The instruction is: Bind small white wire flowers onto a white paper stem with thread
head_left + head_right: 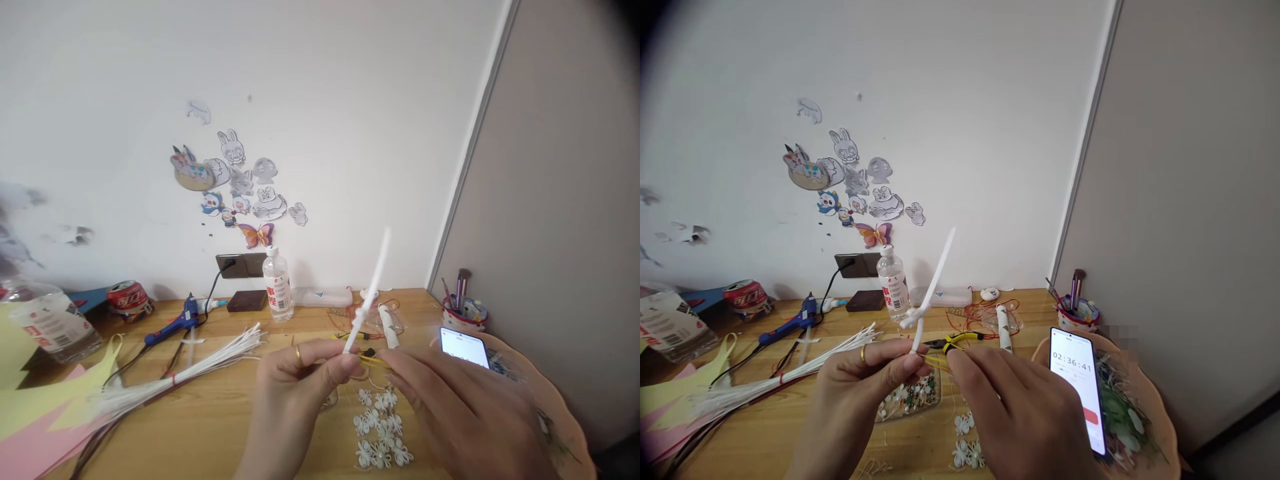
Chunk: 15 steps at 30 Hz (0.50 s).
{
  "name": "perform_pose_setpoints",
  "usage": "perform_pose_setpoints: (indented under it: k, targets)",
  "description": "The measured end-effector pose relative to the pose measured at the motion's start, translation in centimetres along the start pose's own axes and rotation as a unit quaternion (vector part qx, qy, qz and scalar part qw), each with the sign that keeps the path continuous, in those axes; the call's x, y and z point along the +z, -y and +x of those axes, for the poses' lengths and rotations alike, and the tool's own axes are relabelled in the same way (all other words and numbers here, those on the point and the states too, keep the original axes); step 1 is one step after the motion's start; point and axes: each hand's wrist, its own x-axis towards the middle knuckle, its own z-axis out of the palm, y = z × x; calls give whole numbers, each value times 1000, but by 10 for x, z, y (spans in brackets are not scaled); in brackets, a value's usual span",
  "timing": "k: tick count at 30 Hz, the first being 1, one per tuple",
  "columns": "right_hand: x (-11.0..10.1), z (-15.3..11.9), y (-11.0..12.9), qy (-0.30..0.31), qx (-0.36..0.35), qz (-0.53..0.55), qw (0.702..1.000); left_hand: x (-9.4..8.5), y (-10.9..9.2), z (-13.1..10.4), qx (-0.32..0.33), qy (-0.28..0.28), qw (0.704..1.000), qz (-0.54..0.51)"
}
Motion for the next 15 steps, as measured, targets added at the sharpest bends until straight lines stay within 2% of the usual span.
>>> perform_pose_setpoints:
  k: [5,9,15]
  targets:
    - [0,-3,-4,13,-24,-2,1000,1,2,1,-17,9,998,-54]
    - [-1,-2,-4,16,-42,-6,999,3,1,0,-15,-5,998,-54]
    - [-4,0,0,14,-25,0,1000,5,0,-3,13,-2,997,-74]
